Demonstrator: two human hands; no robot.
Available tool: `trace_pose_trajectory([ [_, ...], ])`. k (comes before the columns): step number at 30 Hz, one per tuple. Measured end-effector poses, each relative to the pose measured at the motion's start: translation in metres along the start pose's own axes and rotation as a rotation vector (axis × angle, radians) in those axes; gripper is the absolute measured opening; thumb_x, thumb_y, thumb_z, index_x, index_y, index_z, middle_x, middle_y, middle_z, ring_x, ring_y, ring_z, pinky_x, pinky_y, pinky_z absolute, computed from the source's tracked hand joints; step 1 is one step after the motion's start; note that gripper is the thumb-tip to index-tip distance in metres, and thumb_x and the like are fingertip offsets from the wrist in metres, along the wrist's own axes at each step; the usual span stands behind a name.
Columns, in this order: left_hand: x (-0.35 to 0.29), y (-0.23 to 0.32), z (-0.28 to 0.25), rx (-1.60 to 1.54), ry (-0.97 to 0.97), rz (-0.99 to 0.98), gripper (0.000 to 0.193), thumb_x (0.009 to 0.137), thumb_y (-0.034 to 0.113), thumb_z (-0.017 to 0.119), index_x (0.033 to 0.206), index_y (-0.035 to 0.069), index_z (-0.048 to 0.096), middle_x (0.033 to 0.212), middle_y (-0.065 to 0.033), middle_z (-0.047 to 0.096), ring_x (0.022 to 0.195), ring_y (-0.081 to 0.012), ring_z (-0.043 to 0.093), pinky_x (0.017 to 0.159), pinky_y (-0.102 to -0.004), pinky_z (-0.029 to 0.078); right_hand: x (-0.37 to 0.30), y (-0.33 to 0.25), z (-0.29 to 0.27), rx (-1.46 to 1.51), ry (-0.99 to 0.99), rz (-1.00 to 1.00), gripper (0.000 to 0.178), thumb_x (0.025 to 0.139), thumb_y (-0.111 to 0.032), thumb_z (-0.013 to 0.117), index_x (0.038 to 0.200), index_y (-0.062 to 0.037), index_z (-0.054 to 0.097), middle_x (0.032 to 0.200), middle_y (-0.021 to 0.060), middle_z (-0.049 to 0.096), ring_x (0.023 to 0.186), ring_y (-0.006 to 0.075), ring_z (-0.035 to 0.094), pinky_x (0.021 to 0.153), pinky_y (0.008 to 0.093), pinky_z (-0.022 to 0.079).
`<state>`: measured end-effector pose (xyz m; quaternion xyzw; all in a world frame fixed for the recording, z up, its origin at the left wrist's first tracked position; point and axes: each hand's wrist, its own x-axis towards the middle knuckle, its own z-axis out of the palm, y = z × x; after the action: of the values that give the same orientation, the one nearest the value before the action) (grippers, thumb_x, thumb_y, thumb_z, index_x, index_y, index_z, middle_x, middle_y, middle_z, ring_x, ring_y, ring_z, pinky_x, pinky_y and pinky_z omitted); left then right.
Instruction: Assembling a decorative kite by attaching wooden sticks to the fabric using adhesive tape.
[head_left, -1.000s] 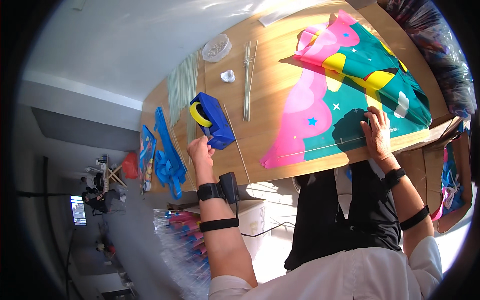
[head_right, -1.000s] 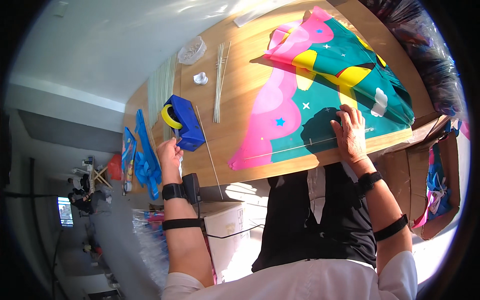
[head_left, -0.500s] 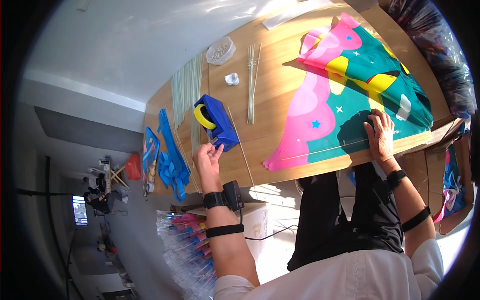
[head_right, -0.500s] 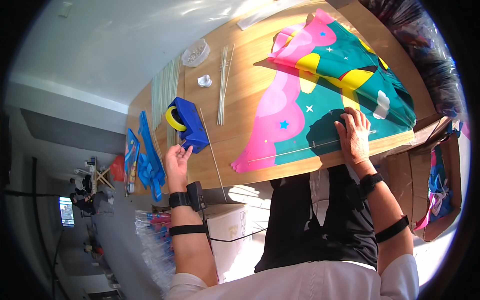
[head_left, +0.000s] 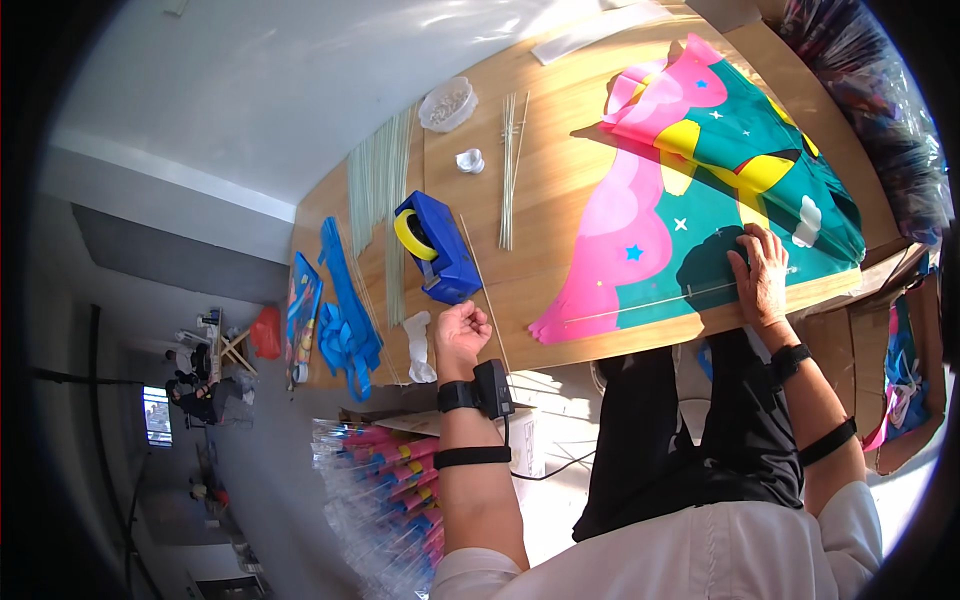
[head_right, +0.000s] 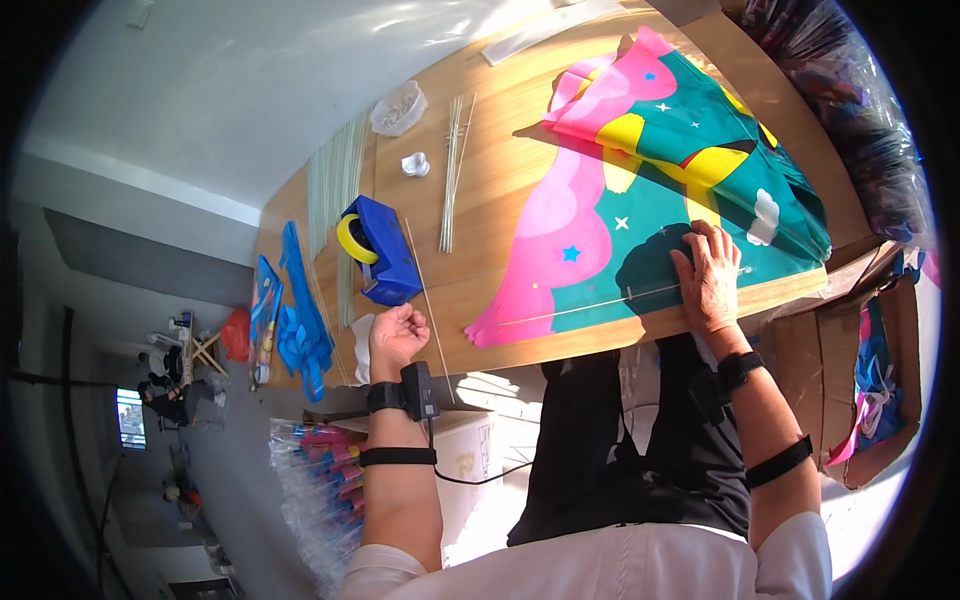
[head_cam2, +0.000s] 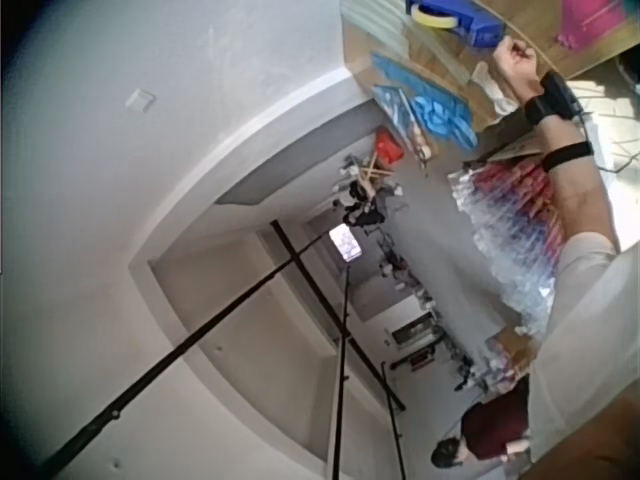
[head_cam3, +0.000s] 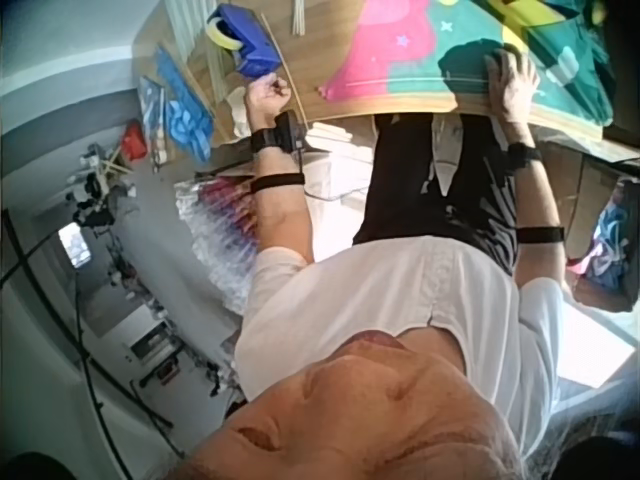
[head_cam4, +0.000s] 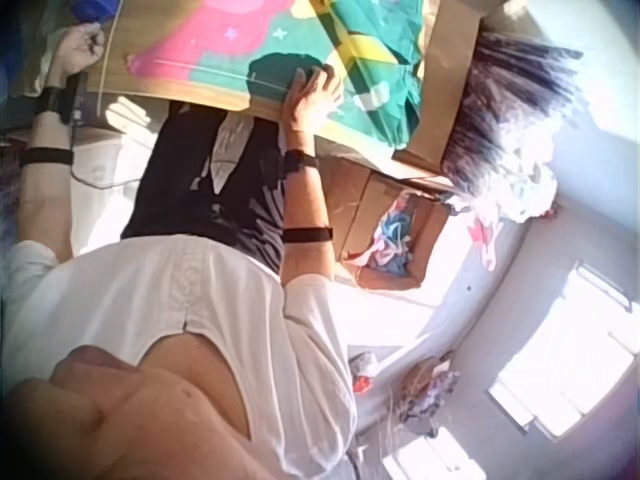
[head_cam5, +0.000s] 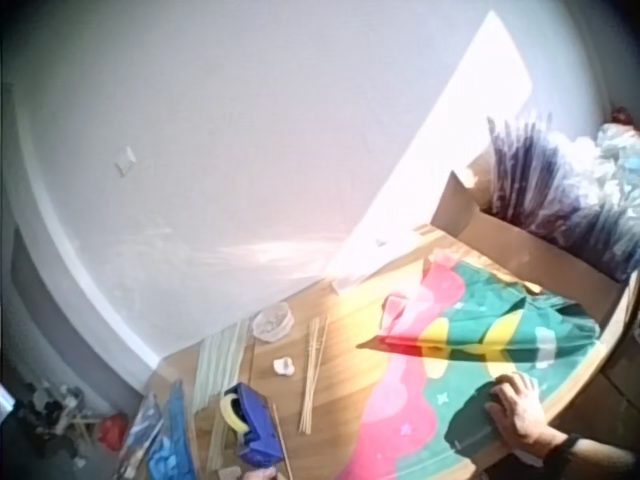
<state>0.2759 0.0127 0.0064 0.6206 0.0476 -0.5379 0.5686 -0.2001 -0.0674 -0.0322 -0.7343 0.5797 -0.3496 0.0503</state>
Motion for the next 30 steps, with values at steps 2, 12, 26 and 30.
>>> trace_pose_trajectory([
  [2, -0.012, -0.020, 0.021, 0.069, 0.087, 0.249, 0.011, 0.086, 0.016, 0.063, 0.082, 0.010, 0.054, 0.073, -0.0023, 0.053, 0.065, -0.0150, 0.051, 0.058, -0.0320, 0.039, 0.001, 0.004, -0.004, -0.019, -0.004, 0.011, 0.027, 0.085, -0.017, 0.065, 0.106, -0.0022, 0.058, 0.122, 0.0134, 0.053, 0.118, 0.0341, 0.047, 0.101, 0.0444, 0.034],
  [12, -0.010, 0.061, 0.022, 0.435, 0.521, 0.823, 0.048, 0.071, -0.003, 0.067, 0.117, -0.002, 0.058, 0.094, -0.0074, 0.062, 0.091, -0.0187, 0.060, 0.065, -0.0360, 0.042, 0.002, -0.001, -0.006, 0.025, -0.012, 0.016, 0.028, 0.084, -0.016, 0.064, 0.107, -0.0018, 0.057, 0.122, 0.0139, 0.053, 0.118, 0.0347, 0.046, 0.102, 0.0443, 0.034],
  [26, -0.017, 0.049, 0.054, -0.079, 0.117, 0.855, 0.038, 0.075, -0.009, 0.061, 0.110, 0.000, 0.050, 0.083, -0.0080, 0.056, 0.069, -0.0154, 0.060, 0.049, -0.0345, 0.053, 0.003, 0.001, -0.010, 0.035, -0.010, 0.012, 0.030, 0.081, -0.012, 0.065, 0.108, -0.0016, 0.057, 0.123, 0.0139, 0.053, 0.119, 0.0347, 0.046, 0.102, 0.0444, 0.034],
  [30, -0.016, 0.031, 0.064, 0.053, 0.465, 0.953, 0.040, 0.077, -0.008, 0.061, 0.113, 0.003, 0.048, 0.093, -0.0108, 0.054, 0.069, -0.0167, 0.060, 0.049, -0.0320, 0.054, 0.003, -0.001, -0.010, 0.026, -0.026, 0.022, 0.031, 0.079, -0.010, 0.066, 0.108, -0.0019, 0.057, 0.123, 0.0138, 0.053, 0.119, 0.0348, 0.046, 0.102, 0.0442, 0.035],
])
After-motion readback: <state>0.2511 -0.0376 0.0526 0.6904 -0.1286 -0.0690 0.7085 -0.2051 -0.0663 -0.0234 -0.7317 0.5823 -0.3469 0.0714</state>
